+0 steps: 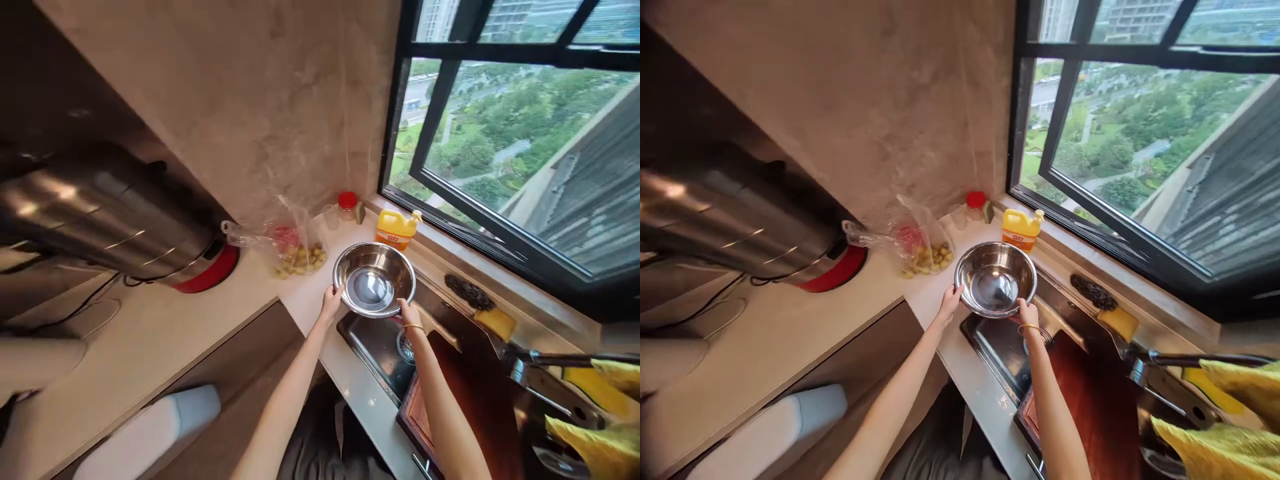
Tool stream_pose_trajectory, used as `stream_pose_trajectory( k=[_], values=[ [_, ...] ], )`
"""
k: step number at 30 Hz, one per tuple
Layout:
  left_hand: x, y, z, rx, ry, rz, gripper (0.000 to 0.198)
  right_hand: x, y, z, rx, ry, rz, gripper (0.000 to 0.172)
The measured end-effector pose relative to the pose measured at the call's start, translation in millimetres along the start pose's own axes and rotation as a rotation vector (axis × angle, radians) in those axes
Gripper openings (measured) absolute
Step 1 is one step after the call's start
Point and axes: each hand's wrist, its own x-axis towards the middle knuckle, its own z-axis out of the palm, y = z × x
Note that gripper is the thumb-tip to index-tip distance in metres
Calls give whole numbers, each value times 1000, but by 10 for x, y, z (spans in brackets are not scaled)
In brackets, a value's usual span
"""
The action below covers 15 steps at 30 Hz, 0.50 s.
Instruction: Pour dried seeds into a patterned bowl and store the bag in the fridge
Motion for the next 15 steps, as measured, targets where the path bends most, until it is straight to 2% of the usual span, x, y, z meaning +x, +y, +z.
stream_pose_trajectory(
  k=[3,5,6,8,9,10,11,12,13,15],
  values=[
    [185,79,-292,9,-2,-13,37,126,-250,338,-91,-13,-9,18],
    [286,145,-586,14,45,0,38,104,-343,465,-158,1,-27,24],
    [339,185,-775,27,122,19,40,64,-374,502,-187,13,-32,30],
    [473,282,-1225,77,364,76,53,-54,-436,576,-262,117,-135,52],
    [561,339,-1468,102,481,103,64,-123,-481,642,-314,203,-259,65],
    [666,403,-1708,114,566,123,77,-190,-544,747,-382,295,-464,77],
    [785,473,-1930,106,595,136,88,-250,-631,905,-447,341,-691,88],
    [917,549,-2125,76,564,147,94,-295,-742,1118,-499,300,-888,94],
    [1055,632,-2284,30,501,162,95,-320,-879,1385,-522,196,-1018,95],
    [1320,805,-2485,-63,362,219,86,-302,-1210,2025,-482,-39,-1094,96]
  ],
)
